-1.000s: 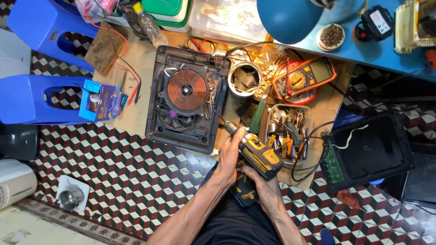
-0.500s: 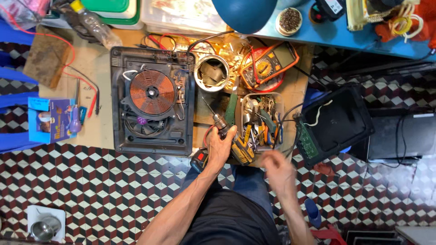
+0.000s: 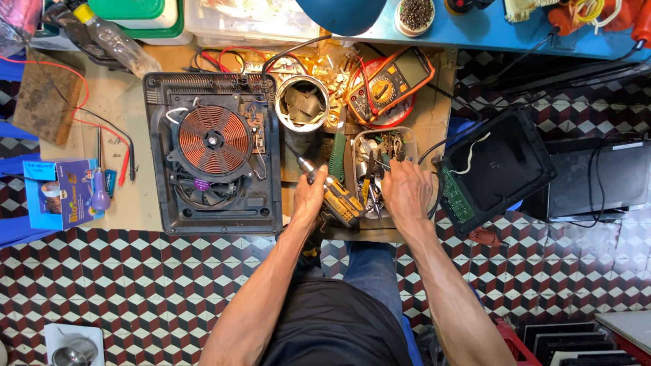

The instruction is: The person uses a cordless drill to remove and install screws on a disassembled electronic device, likely a fan motor, while seated. They manipulate wires and components on the circuit board and reposition the fan coil assembly during the process.

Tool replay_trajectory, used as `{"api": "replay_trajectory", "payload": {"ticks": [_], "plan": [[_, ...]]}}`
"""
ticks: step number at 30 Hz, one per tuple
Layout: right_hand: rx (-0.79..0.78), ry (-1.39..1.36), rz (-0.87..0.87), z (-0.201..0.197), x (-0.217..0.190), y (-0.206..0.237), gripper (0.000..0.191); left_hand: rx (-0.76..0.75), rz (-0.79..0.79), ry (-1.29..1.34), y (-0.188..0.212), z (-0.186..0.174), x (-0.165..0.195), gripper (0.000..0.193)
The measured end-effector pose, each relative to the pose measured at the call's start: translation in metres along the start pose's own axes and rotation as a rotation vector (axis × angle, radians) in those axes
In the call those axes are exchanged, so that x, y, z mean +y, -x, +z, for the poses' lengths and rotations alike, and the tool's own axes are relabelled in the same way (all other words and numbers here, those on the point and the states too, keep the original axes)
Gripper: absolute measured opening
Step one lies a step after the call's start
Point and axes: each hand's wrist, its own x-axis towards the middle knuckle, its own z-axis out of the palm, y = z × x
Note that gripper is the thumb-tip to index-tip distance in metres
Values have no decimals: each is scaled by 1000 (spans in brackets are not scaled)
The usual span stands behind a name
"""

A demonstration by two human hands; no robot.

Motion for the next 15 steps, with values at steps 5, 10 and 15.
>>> {"api": "replay_trajectory", "payload": {"ticks": [5,10,15], "plan": [[107,-3,-84,7,4,4,18,52,23,-82,-1,-16,4,67],[68,110,-120,12,3,-13,9,-23,60,-13,13,-38,17,64],[130,-11,-140,-11,10,-21,11,126,364,-108,50,-35,23,71]]}}
